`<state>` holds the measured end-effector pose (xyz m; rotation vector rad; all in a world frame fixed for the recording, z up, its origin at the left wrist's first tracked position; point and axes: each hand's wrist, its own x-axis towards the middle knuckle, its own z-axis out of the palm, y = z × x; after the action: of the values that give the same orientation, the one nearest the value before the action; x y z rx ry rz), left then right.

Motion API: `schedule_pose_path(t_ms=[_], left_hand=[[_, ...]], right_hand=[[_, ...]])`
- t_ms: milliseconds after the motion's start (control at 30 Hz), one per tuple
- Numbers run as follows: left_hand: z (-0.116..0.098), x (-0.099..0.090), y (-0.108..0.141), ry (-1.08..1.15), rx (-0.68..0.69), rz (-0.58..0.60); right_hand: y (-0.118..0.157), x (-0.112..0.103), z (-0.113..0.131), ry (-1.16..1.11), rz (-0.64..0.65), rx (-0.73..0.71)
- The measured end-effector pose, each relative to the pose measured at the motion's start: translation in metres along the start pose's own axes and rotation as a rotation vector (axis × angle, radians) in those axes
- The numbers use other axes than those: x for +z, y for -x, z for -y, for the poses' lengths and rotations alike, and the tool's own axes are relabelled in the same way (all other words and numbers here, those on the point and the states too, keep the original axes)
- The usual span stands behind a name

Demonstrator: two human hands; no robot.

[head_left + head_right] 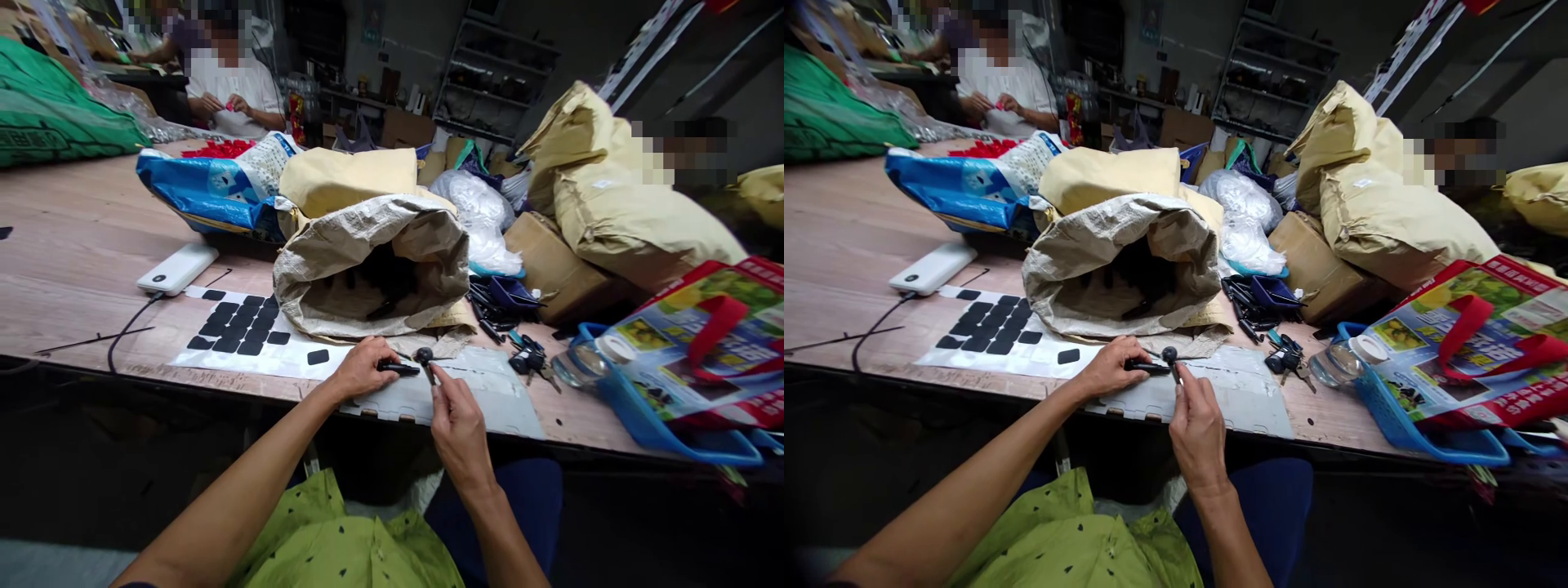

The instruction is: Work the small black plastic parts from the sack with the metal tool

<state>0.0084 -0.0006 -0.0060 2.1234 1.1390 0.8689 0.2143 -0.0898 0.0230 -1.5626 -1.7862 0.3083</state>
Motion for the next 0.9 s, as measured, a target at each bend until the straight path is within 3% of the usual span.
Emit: schedule_pose_path(t_ms=[167, 333, 500, 600, 667, 733, 800, 867, 900], left_hand=[[-0.003, -0.001, 0.001, -0.068, 0.020, 0.008], [-0.001, 0.000, 0.000, -0.109, 0.019, 0.027], [0.000, -0.003, -0.001, -0.126, 0.077, 0.040], [-0.018, -0.002, 0.008, -0.163, 0.126, 0.026], [-0.039, 0.007, 0.025, -0.129, 0.191, 0.090], [-0.056, 0.025, 0.048, -0.074, 0.317, 0.245], [-0.059, 0.049, 0.073, -0.056, 0.415, 0.418], [-0.044, 0.076, 0.093, -0.041, 0.327, 0.534], [-0.030, 0.089, 0.101, -0.013, 0.186, 0.566]], right_hand=[[-0.034, -0.015, -0.036, 0.235, -0.079, 0.118], [-0.054, -0.010, -0.074, 0.577, -0.075, 0.182], [-0.050, 0.000, -0.078, 0.723, -0.164, 0.102], [-0.048, 0.000, -0.076, 0.733, -0.156, 0.090], [-0.048, -0.001, -0.075, 0.737, -0.147, 0.094], [-0.048, -0.002, -0.075, 0.742, -0.147, 0.101], [-0.048, -0.002, -0.074, 0.745, -0.150, 0.104], [-0.048, -0.001, -0.074, 0.742, -0.149, 0.104], [-0.048, -0.001, -0.074, 0.740, -0.145, 0.104]])
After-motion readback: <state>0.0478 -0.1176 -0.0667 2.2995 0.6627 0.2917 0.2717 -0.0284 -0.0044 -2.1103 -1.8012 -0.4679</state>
